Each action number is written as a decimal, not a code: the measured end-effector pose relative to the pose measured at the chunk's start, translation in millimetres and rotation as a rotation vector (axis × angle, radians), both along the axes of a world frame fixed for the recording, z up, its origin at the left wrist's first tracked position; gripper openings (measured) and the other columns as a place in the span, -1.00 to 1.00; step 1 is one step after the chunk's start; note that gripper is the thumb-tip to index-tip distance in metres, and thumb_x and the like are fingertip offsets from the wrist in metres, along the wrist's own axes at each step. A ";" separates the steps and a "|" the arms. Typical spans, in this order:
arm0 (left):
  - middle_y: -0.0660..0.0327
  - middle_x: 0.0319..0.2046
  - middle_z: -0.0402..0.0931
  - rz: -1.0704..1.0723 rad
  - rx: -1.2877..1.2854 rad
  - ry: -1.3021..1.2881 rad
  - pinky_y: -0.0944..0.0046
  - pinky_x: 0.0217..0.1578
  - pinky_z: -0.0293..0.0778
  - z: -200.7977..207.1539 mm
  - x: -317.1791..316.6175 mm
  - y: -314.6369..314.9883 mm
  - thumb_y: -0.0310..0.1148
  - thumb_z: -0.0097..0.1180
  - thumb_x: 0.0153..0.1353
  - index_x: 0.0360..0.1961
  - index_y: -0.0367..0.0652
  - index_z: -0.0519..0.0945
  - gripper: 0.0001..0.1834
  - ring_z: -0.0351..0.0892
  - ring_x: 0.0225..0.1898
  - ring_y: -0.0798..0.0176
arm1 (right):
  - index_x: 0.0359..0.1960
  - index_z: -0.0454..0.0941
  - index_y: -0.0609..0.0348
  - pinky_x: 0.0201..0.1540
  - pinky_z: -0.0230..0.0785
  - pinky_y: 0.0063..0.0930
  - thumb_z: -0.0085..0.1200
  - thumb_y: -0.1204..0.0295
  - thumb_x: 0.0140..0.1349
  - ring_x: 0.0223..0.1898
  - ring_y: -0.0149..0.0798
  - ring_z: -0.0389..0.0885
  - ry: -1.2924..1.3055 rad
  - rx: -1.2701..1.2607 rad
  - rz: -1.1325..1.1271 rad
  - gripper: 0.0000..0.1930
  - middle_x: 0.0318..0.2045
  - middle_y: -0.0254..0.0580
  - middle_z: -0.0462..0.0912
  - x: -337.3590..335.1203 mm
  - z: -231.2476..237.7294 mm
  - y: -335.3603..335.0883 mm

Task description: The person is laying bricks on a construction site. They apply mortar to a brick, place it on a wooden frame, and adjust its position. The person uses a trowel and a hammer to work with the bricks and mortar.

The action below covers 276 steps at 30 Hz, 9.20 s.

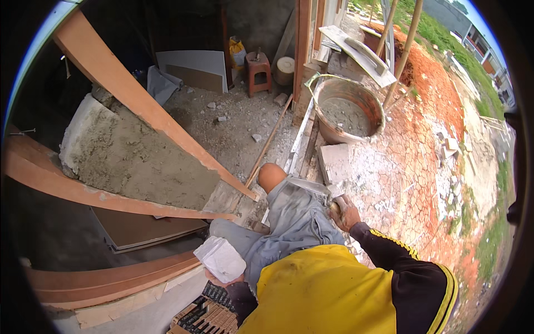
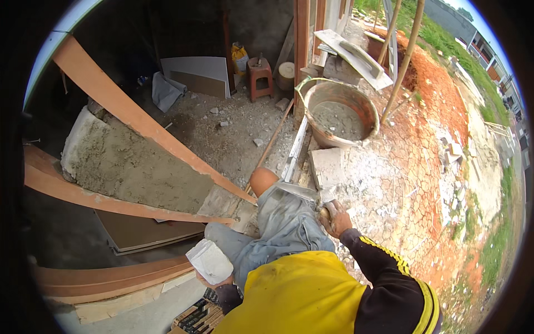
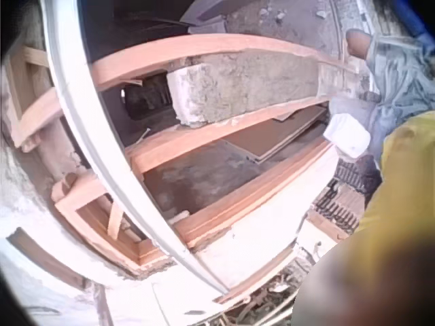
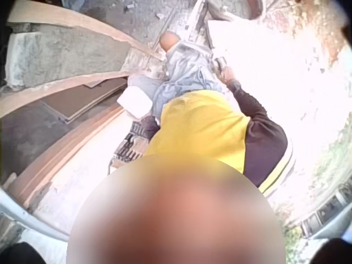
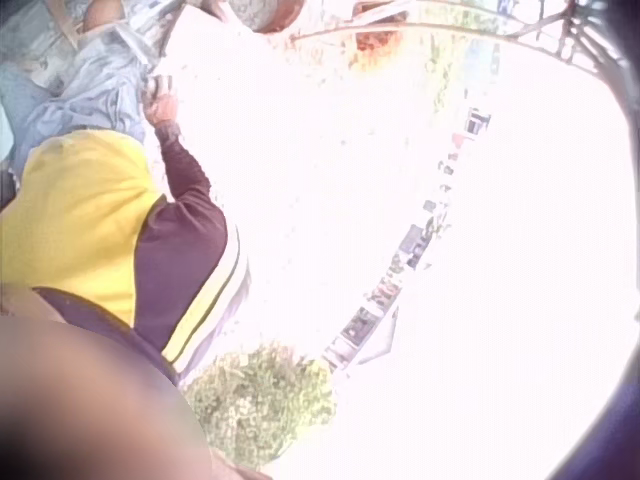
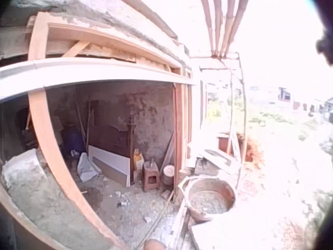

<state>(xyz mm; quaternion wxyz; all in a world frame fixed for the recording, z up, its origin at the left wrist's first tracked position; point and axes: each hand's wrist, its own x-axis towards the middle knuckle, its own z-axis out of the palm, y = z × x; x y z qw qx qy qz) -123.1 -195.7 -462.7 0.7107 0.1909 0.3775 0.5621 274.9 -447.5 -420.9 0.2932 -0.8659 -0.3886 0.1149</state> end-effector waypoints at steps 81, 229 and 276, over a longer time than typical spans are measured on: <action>-0.02 0.37 0.54 0.188 0.048 -0.577 -0.31 0.32 0.53 38.7 24.2 -13.8 0.28 -0.06 0.35 0.46 -0.11 0.48 -0.15 0.58 0.31 -0.25 | -0.25 0.84 -0.02 0.26 0.54 -0.14 0.36 0.23 0.11 0.23 -0.15 0.59 -1.808 0.251 0.961 -0.79 -0.06 -0.30 0.74 -64.3 561.0 512.7; -0.02 0.41 0.50 0.145 0.007 -0.190 -0.34 0.36 0.45 86.3 -0.5 -36.8 0.20 0.03 0.36 0.49 -0.10 0.44 -0.18 0.51 0.37 -0.25 | -0.29 0.52 0.04 -0.57 0.28 -0.51 0.03 0.37 0.45 -0.53 -0.47 0.41 1.382 1.165 0.992 -0.88 -0.47 -0.42 0.48 -203.7 514.5 565.0; -0.11 0.35 0.53 0.139 -0.006 -0.315 -0.24 0.38 0.46 58.6 -24.6 -80.2 0.09 0.05 0.43 0.45 -0.26 0.45 -0.24 0.56 0.32 -0.20 | -0.18 0.70 0.33 0.08 0.55 0.10 0.02 0.17 0.54 0.00 0.43 0.69 1.093 1.148 0.352 -0.59 -0.13 0.36 0.75 -237.3 510.5 578.3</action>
